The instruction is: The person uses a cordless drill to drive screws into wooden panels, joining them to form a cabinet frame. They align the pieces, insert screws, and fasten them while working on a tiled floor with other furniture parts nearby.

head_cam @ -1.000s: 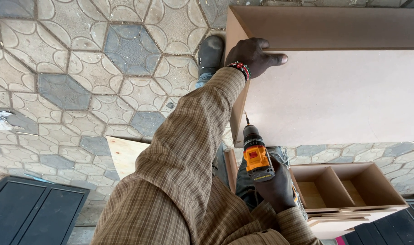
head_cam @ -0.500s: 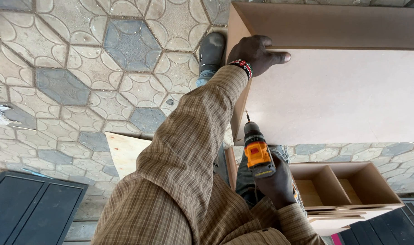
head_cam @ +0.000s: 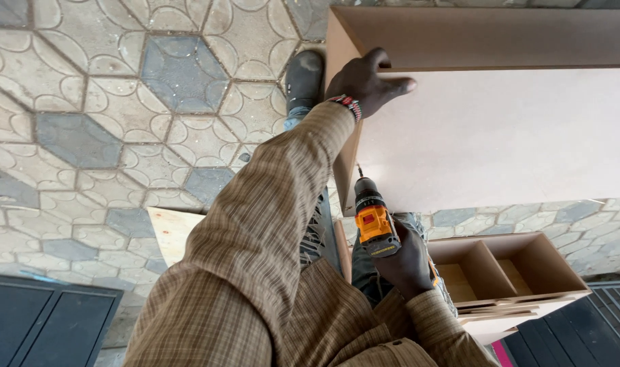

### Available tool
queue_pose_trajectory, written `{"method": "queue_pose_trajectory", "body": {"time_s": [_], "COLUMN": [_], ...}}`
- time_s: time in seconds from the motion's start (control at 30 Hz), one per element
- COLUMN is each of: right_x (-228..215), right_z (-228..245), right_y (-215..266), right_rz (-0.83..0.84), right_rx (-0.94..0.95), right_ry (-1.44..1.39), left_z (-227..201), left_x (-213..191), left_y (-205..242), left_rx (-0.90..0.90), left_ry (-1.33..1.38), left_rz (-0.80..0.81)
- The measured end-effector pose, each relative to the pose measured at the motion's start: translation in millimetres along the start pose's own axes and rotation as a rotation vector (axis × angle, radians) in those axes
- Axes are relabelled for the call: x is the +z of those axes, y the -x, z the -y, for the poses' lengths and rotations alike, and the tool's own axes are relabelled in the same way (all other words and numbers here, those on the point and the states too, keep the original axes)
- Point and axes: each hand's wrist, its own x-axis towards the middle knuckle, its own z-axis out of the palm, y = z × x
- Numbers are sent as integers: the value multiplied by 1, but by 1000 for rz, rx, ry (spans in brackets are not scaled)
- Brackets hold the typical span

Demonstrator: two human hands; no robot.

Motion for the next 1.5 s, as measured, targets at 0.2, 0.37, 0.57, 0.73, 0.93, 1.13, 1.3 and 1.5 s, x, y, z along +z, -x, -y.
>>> {"method": "queue_pose_trajectory", "body": {"time_s": [0.2, 0.37, 0.57, 0.73, 0.93, 1.13, 1.3, 1.5], "right_x": [0, 34, 47, 74, 58, 40, 24, 4], "right_z": [-20, -66, -109, -173, -158, -138, -117, -72], "right_y": [-6, -45, -74, -103, -101, -96, -92, -67], "right_rz": [9, 7, -110, -246, -149, -74, -6, -42], "right_rx": [-92, -147, -497, -684, -666, -635, -599, -465], "right_ry": [-107, 196, 419, 394, 381, 364, 353, 150], "left_z": [19, -2, 22, 26, 30, 31, 38, 40], "left_x": [59, 104, 144, 153, 159, 159, 170, 174], "left_y": [111, 246, 227, 224, 223, 221, 212, 206], "left_rx": [623, 600, 650, 696, 706, 714, 706, 690], "left_ry": [27, 127, 103, 121, 89, 110, 105, 103], "left_rz": [-713, -407, -768, -814, -827, -833, -848, -818]}}
